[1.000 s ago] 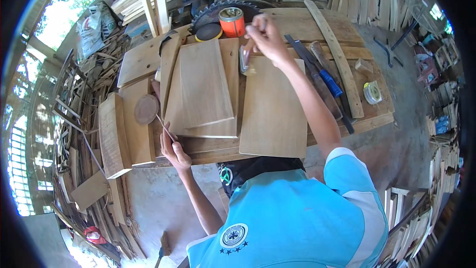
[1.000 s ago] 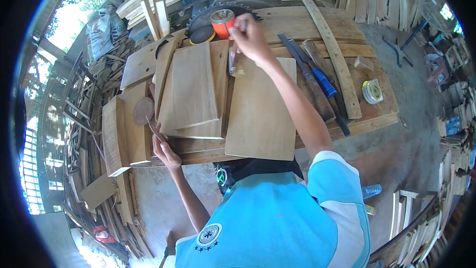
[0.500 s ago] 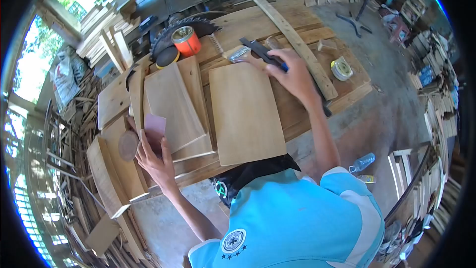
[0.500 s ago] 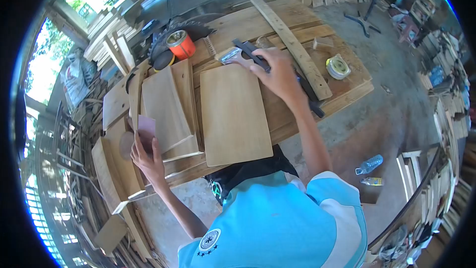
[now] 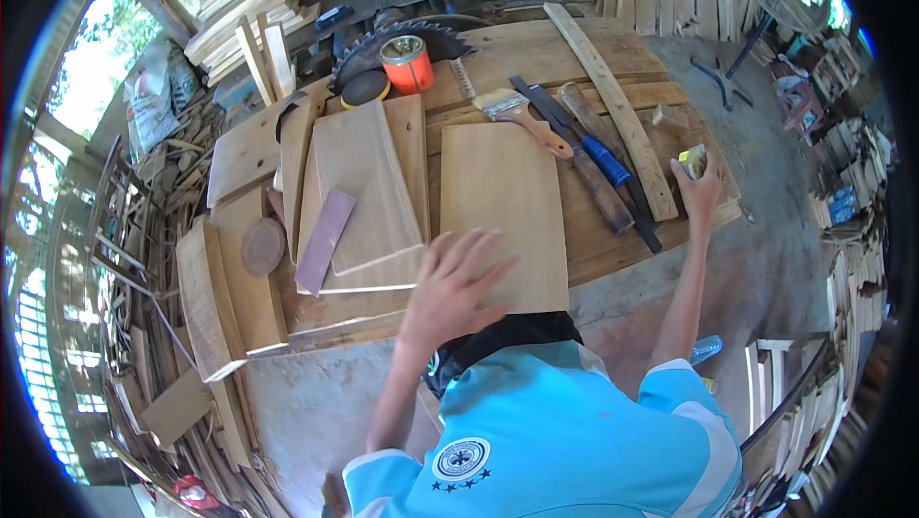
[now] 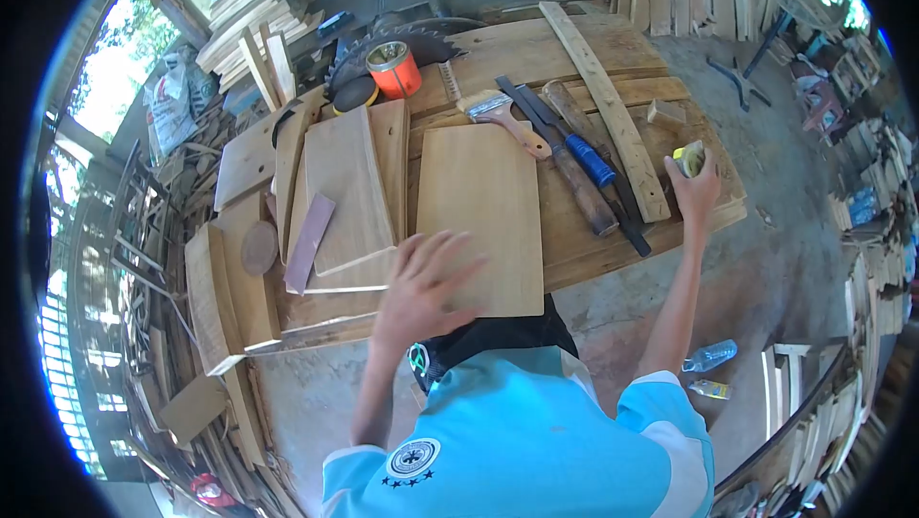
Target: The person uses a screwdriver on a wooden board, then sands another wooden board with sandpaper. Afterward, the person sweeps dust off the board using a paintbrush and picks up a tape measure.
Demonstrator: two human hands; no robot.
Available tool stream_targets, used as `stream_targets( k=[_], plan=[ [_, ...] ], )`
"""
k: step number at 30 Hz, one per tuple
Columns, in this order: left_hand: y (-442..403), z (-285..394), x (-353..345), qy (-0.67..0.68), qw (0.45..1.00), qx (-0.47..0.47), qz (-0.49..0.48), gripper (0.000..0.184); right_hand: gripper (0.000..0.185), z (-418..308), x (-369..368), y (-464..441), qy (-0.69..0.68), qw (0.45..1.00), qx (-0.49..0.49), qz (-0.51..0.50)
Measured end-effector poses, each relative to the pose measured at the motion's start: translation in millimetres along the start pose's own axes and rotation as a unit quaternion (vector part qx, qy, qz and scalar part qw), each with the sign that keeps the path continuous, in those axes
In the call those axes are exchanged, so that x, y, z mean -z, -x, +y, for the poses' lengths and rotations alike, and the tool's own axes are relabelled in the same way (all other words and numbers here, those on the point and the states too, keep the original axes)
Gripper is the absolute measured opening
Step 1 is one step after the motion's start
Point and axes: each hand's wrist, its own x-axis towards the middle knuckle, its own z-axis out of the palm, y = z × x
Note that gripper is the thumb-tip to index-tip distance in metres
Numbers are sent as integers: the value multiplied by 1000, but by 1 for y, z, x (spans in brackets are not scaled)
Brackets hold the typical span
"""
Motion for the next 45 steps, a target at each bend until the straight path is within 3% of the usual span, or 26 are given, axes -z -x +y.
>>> stream_targets(
  k=[2, 6, 8, 10, 14, 17, 18, 20, 23, 30, 32, 34, 36, 37, 38, 41, 43, 44, 45],
  plan=[
    [-7, 7, -25, 93, 994, 11, -47, 55, 67, -3, 5, 4, -116, 992, -30, 41],
    [-7, 32, -39, 56, 996, 68, -21, 57, 64, 5, 13, 10, -214, 975, -37, 41],
    [-4, 45, -48, 50, 992, 114, 6, 59, 55, 3, 18, 14, -362, 923, -129, 38],
    [-5, 53, -52, 51, 991, 122, 21, 60, 48, 3, 21, 23, -387, 915, -100, 61],
    [-13, 47, -50, 55, 991, 118, 0, 63, 37, 8, 31, 71, -547, 812, -176, 100],
    [-55, 23, -57, 26, 983, 155, 96, 63, 35, 5, 51, 109, -591, 772, -216, 93],
    [-74, 12, -67, -9, 974, 168, 153, 62, 35, 2, 58, 121, -592, 769, -220, 98],
    [-105, -6, -90, -72, 962, 222, 142, 57, 37, -3, 72, 146, -575, 760, -268, 141],
    [-129, -20, -108, -43, 962, 250, 101, 52, 37, 7, 96, 191, -568, 748, -295, 176],
    [-147, -45, -98, -20, 964, 225, 142, 33, 42, 4, 160, 277, -502, 774, -322, 212],
    [-140, -42, -70, 166, 939, 256, 157, 26, 42, -4, 162, 288, -474, 772, -347, 243],
    [-137, -43, -51, 201, 936, 231, 176, 25, 40, -16, 157, 280, -483, 749, -368, 265],
    [-136, -45, -41, 237, 929, 214, 186, 24, 38, -13, 149, 276, -519, 733, -389, 205],
    [-141, -47, -39, 222, 929, 176, 238, 23, 37, -5, 143, 273, -546, 733, -368, 173],
    [-148, -51, -38, 205, 924, 137, 294, 23, 37, 1, 134, 267, -541, 737, -367, 172],
    [-180, -84, -52, 209, 908, 154, 329, 26, 38, 0, 116, 226, -521, 749, -369, 180],
    [-201, -126, -79, 224, 915, 210, 261, 30, 38, -17, 114, 200, -594, 728, -326, 109],
    [-204, -143, -92, 221, 911, 215, 272, 30, 38, -18, 112, 192, -598, 729, -317, 100],
    [-205, -160, -105, 270, 907, 248, 207, 31, 38, -18, 110, 187, -601, 746, -280, 72]
  ],
)
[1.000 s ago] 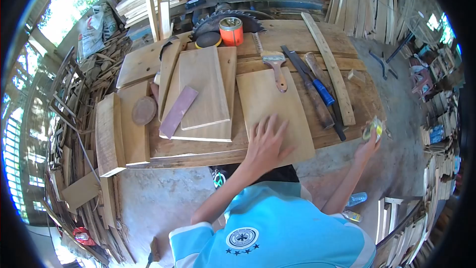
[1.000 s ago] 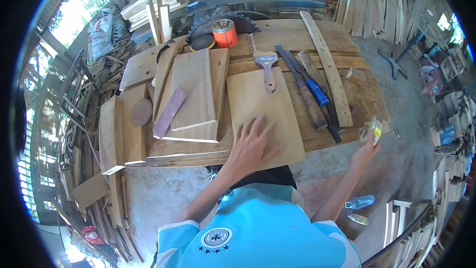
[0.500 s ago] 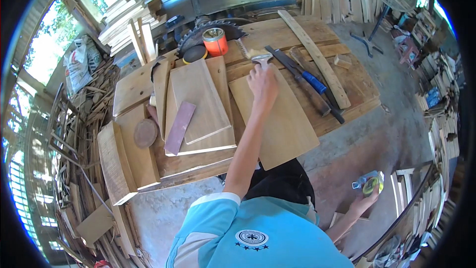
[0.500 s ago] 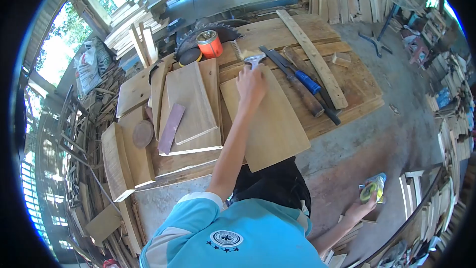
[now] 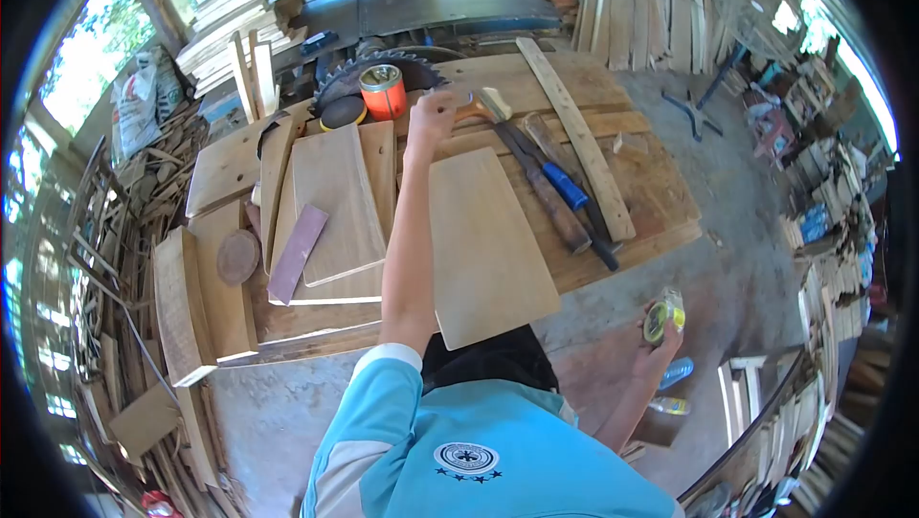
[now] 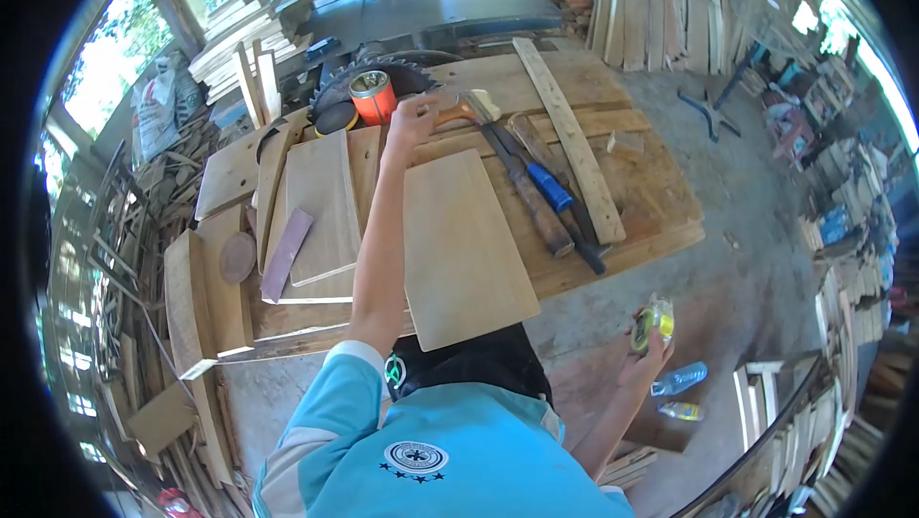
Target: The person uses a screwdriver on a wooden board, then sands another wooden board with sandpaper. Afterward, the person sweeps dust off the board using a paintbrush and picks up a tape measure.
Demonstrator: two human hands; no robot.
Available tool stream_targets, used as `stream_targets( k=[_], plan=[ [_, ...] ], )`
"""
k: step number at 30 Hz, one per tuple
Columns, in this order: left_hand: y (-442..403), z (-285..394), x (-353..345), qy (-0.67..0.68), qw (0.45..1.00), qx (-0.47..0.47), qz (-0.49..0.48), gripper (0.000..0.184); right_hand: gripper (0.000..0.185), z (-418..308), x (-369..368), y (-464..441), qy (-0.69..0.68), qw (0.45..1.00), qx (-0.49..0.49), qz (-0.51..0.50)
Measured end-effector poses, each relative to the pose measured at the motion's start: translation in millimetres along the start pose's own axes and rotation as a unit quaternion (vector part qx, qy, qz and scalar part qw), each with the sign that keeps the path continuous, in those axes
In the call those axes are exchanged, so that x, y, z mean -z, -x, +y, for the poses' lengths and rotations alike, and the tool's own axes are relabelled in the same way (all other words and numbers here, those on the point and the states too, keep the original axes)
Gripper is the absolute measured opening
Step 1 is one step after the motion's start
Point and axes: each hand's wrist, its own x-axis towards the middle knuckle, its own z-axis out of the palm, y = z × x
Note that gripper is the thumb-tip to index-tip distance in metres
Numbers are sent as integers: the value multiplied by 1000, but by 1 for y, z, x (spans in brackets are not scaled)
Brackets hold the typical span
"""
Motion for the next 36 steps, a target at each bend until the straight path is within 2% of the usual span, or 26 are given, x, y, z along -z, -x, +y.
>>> stream_targets(
  k=[1, 2, 3, 4, 5, 6, 7, 8, 10, 12, 14, 15, 16, 17, 19, 21, 22, 26, 30, 33, 35, 36],
  plan=[
    [-6, -6, 0, 23, 996, 56, -62, 32, 39, 1, -2, -4, 10, 999, 17, -44],
    [-7, -12, -1, 21, 997, 51, -50, 32, 46, 4, -2, -6, 12, 997, 21, -74],
    [0, -13, -1, -49, 998, 33, 10, 29, 46, 4, -4, -7, 5, 996, 24, -83],
    [6, -10, 1, -119, 990, 17, 69, 27, 52, 2, -6, -5, -38, 988, -8, -151],
    [8, -8, 2, -123, 990, 16, 74, 27, 58, 2, -7, -2, -78, 972, -41, -216],
    [13, 1, 4, -208, 972, -31, 102, 24, 67, 5, -8, 4, -134, 963, -120, -203],
    [19, 19, 7, -290, 945, -78, 127, 22, 67, 4, -16, 10, -134, 962, -121, -205],
    [26, 37, 10, -224, 970, -70, 65, 20, 69, 1, -24, 16, -162, 945, -161, -233],
    [50, 83, 20, -91, 984, -53, -142, 21, 71, -4, -43, 25, -192, 924, -206, -258],
    [85, 131, 37, 15, 917, -44, -397, 25, 68, -8, -67, 27, 26, 928, -118, -353],
    [122, 151, 48, 111, 815, -35, -567, 28, 69, -16, -93, 23, 178, 886, 30, -428],
    [138, 160, 57, 118, 794, -1, -597, 27, 69, -19, -102, 24, 176, 887, 24, -426],
    [151, 165, 66, 124, 771, 30, -624, 26, 69, -21, -111, 25, 182, 867, 87, -455],
    [160, 165, 74, 121, 769, 33, -627, 26, 70, -22, -116, 26, 188, 843, 149, -482],
    [173, 162, 88, 216, 770, 147, -583, 26, 72, -22, -120, 28, 154, 844, 111, -501],
    [186, 155, 95, 238, 781, 140, -560, 27, 78, -30, -126, 35, 292, 770, 168, -542],
    [194, 154, 98, 250, 793, 148, -535, 28, 79, -31, -129, 37, 299, 762, 133, -559],
    [206, 152, 104, 284, 805, 175, -491, 29, 81, -26, -133, 48, 276, 726, 132, -616],
    [220, 145, 110, 185, 810, 111, -545, 25, 76, -25, -130, 56, 279, 695, 112, -653],
    [230, 151, 115, 138, 824, 104, -540, 23, 76, -28, -128, 57, 252, 673, 134, -683],
    [243, 150, 117, 159, 820, 122, -536, 23, 74, -34, -125, 59, 278, 636, 115, -710],
    [248, 149, 118, 179, 817, 143, -529, 24, 74, -33, -123, 60, 279, 638, 115, -709]
  ],
)
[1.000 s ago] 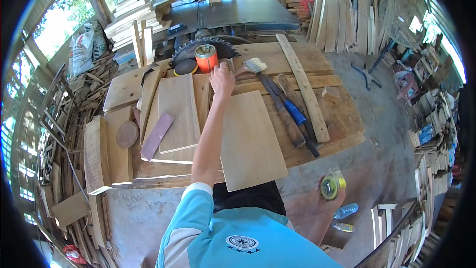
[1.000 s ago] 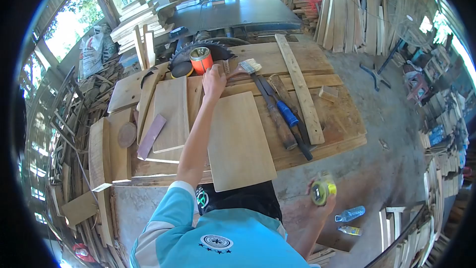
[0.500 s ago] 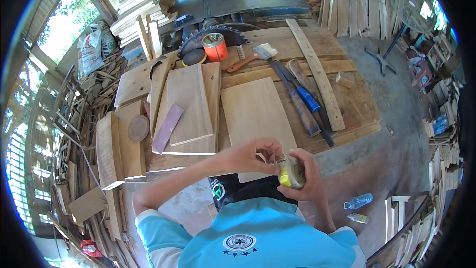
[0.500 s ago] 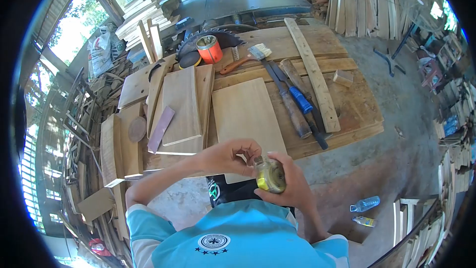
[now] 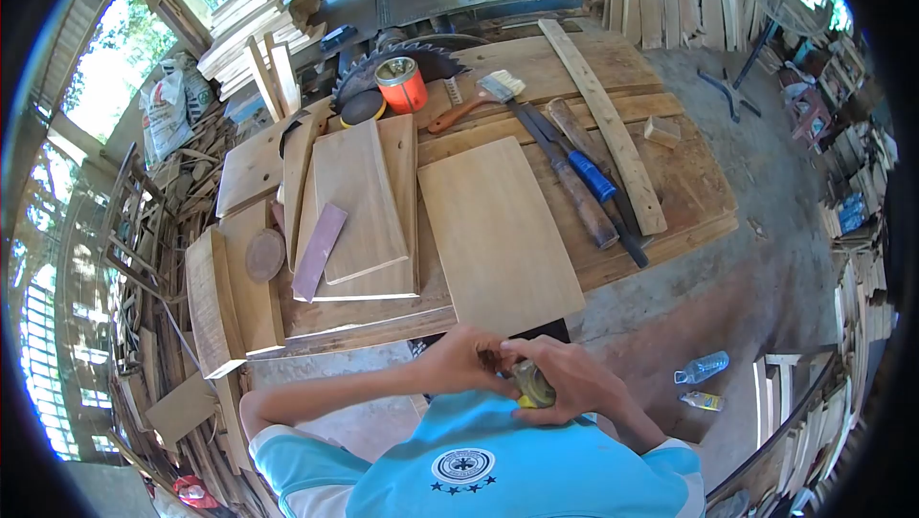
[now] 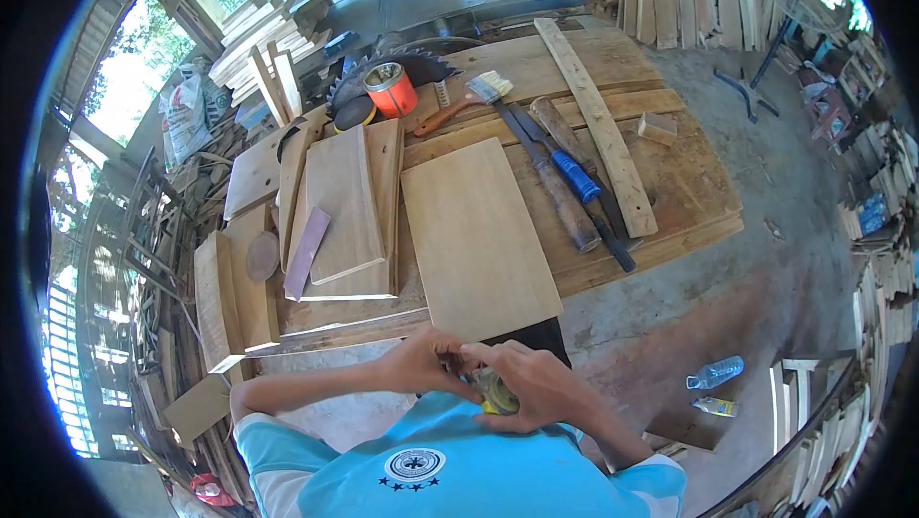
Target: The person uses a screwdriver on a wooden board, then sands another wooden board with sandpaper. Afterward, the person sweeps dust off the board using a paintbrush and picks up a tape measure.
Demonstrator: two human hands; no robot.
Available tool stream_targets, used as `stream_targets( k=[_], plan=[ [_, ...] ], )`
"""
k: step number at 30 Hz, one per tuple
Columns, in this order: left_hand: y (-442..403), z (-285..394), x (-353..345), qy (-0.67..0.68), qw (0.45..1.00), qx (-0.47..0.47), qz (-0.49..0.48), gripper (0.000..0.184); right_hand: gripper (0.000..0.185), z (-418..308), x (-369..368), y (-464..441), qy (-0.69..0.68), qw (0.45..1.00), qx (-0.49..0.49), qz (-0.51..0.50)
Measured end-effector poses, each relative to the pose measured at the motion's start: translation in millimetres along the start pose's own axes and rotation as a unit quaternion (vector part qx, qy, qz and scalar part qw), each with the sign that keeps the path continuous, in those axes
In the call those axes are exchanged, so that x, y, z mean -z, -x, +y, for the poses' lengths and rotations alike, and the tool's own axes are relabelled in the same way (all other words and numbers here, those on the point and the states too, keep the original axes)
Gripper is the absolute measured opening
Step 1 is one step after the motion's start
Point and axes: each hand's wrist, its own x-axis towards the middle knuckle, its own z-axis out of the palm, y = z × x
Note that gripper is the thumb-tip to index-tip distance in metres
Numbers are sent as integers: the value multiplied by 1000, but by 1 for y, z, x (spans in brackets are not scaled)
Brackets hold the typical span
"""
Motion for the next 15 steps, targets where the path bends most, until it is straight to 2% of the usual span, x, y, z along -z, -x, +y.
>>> stream_targets(
  k=[9, 11, 14, 15],
  plan=[
    [15, -8, -12, 89, 993, 80, 20, 21, 71, 3, -14, 3, -71, 997, -15, -40],
    [13, -9, -11, 89, 993, 69, 25, 21, 73, 5, -14, 4, -80, 990, -72, -93],
    [14, -17, -11, 97, 993, 59, 27, 23, 75, 9, -19, 6, -133, 986, -84, -58],
    [13, -22, -12, 106, 993, 52, 25, 25, 76, 10, -19, 7, -112, 985, -114, -63]
  ],
)
